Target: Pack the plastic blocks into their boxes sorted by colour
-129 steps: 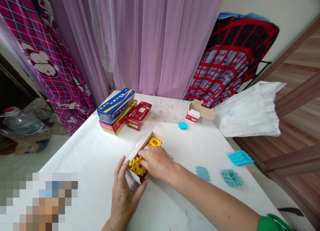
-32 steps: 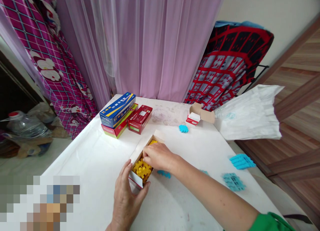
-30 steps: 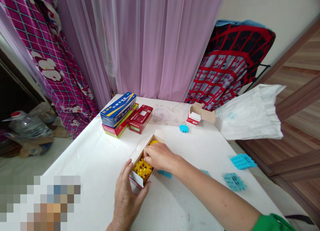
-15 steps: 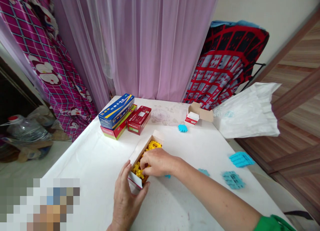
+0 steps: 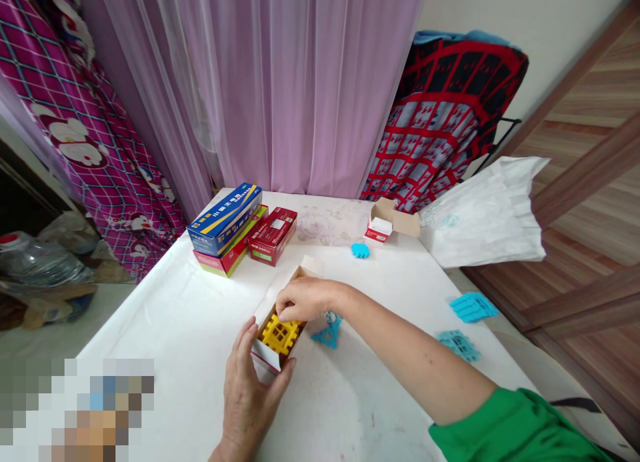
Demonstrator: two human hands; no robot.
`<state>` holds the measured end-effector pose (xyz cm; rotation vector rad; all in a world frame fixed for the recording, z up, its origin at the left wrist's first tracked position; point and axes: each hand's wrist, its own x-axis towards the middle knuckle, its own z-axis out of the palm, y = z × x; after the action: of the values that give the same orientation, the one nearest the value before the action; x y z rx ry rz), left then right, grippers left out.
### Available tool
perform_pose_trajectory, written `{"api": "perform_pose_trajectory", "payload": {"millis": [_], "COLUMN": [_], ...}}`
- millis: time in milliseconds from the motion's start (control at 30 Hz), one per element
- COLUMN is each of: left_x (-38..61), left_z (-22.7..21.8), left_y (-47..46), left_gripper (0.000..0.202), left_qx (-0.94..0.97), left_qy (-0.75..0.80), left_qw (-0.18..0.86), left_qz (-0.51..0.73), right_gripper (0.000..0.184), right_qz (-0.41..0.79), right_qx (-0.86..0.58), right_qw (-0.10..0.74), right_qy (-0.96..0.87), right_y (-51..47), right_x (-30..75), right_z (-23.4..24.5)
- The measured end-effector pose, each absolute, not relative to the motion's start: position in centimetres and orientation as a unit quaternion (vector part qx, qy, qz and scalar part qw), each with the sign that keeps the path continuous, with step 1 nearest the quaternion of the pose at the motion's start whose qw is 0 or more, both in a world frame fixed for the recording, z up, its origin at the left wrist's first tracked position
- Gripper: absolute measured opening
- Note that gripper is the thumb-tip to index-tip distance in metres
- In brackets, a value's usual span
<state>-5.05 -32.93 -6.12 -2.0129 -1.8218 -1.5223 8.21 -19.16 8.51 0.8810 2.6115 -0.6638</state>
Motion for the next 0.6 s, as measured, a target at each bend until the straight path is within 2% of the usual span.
{"api": "perform_pose_trajectory", "payload": {"millis": [267, 467, 600], "left_x": [-5.0, -5.0, -5.0], "left_z": [-6.0, -5.9, -5.9], "left_y": [-33.0, -33.0, -33.1], "left_gripper": [0.082, 0.081, 0.081], "left_qx": [-0.651, -0.642, -0.643], "left_qy": [-0.585, -0.589, -0.589], "left_qw": [0.015, 0.005, 0.002], "left_qz": [-0.484, -0.491, -0.490], "right_gripper": [0.024, 0.027, 0.026], "right_qz": [-0.203, -0.155, -0.166], "right_qx": [0.393, 0.424, 0.455], "right_qw": [0.103, 0.086, 0.049], "right_qy": [0.891, 0.888, 0.873], "right_y": [-19.8, -20.2, -19.9], "right_x": [8.5, 8.9, 10.6], "right_z": [7.4, 8.0, 8.4]}}
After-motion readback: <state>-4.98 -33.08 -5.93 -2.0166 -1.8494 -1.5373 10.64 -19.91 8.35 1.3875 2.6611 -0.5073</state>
